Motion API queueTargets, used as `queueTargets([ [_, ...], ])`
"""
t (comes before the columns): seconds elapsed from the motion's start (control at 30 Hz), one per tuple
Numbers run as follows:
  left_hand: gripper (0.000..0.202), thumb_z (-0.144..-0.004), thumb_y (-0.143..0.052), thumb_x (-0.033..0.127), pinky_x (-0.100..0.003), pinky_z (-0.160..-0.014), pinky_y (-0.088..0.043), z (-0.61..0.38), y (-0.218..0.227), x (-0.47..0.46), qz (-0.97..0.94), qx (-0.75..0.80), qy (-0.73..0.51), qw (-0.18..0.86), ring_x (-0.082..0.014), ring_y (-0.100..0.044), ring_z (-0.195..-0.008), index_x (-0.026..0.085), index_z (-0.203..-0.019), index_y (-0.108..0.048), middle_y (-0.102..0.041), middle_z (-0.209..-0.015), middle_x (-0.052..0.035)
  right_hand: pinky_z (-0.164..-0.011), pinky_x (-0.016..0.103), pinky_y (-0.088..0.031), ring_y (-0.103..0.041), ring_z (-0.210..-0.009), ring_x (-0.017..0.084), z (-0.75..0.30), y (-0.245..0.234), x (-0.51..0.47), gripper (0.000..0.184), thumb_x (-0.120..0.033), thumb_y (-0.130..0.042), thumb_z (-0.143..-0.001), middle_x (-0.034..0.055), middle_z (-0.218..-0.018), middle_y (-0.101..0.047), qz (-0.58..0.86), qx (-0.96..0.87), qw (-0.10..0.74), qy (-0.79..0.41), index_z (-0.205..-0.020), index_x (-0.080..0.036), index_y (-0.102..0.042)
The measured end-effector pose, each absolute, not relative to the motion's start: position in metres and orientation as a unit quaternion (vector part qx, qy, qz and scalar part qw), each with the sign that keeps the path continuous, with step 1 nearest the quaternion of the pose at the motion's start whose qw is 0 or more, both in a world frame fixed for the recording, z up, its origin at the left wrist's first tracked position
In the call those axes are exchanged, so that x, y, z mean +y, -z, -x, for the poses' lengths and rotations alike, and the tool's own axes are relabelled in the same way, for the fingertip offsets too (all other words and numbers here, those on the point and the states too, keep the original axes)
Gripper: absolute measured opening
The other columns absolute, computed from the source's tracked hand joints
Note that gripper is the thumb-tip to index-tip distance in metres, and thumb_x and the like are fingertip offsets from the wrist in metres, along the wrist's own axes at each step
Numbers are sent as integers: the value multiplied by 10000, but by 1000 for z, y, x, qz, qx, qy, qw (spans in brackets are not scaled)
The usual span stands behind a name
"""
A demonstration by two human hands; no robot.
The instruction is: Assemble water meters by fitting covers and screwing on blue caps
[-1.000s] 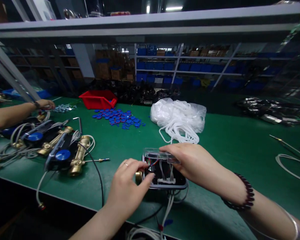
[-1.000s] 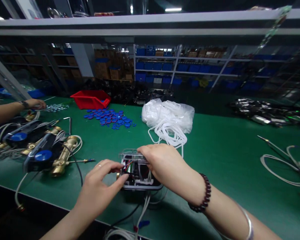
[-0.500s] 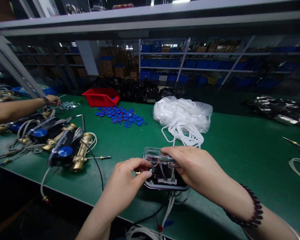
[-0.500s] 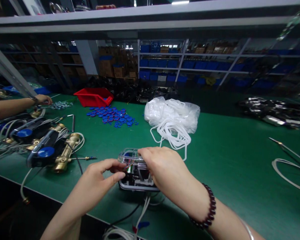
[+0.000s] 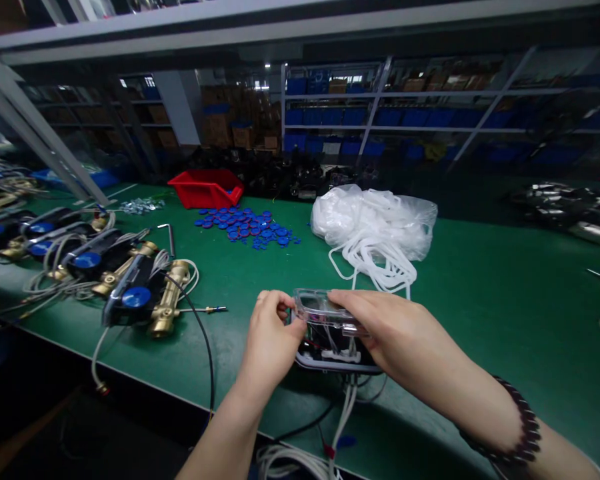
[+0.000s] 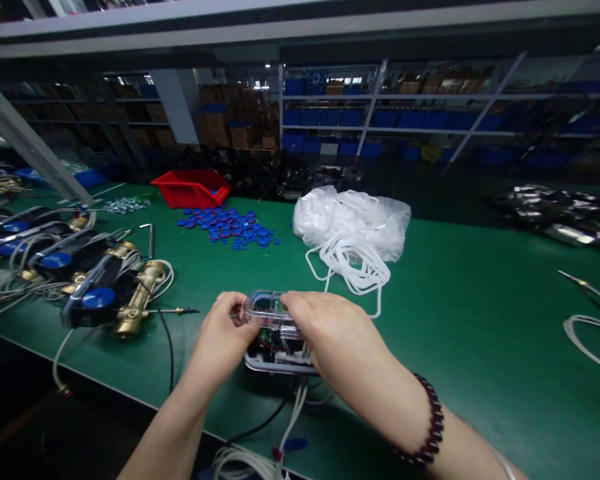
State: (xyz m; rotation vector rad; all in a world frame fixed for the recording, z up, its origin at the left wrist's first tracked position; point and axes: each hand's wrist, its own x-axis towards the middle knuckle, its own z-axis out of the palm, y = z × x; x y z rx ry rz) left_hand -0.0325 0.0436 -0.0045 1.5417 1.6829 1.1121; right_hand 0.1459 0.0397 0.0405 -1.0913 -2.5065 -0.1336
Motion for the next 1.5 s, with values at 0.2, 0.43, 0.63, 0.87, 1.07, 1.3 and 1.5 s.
queueTargets([
  [0.2,458,-646,-600,35,-325,-841,-495,28,8,58,-473,523,-431,564,-194,-632,-944,137,-1088,-539,-670,-1036,-81,-812,406,-566,-663,-948,276,-146,-33,32,395,-26,-379,-752,200,-1067,-667,353,-904,229,78,-1077,-9,-602],
  [0.43,555,-672,-552,72,-347,-920,-484,54,-2,50,-393,413,-403,715,-208,-631,-1032,152,-1222,-548,-659,-1162,-87,-874,535,-527,-552,-1123,381,-146,-16,12,719,-365,-761,-678,248,-1246,-549,352,-912,181,109,-1231,-1,-480],
  [0.63,631,-771,-607,313,-419,-1068,-367,47,2,27,-388,451,-451,665,-257,-479,-1255,145,-1352,-427,-517,-1359,-126,-897,539,-517,-486,-1195,389,-142,8,4,741,-360,-743,-702,255,-1301,-500,359,-903,190,136,-1273,12,-453],
  [0.87,868,-606,-810,431,-380,-1089,-326,32,19,0,-283,493,-557,606,-285,-402,-1312,162,-1337,-428,-452,-1406,-163,-918,437,-497,-537,-1153,316,-140,29,7,441,-372,-387,-971,181,-1219,-598,342,-870,263,239,-1192,-29,-554],
  [1.07,533,-583,-809,520,-371,-1048,-380,2,41,-41,-156,384,-525,743,-291,-512,-1216,146,-941,-683,-652,-1176,-129,-892,453,-470,-556,-1116,355,-120,42,-7,334,-167,-375,-947,198,-1199,-605,366,-828,285,314,-1162,-9,-576],
  [1.3,454,-700,-692,429,-312,-917,-466,-1,22,-17,-197,443,-539,689,-240,-608,-1080,135,-1042,-641,-684,-1115,-108,-917,400,-490,-522,-1175,271,-121,26,-26,338,-204,-401,-933,159,-1235,-592,392,-830,348,192,-1188,-55,-567],
  [1.5,340,-573,-673,422,-317,-674,-455,29,-36,0,-724,545,-223,360,-265,-635,-785,160,-785,-632,-696,-812,-63,-949,349,-443,-521,-1156,215,-147,-10,-21,392,-397,-387,-964,116,-1231,-586,432,-782,441,-83,-1248,-160,-519],
])
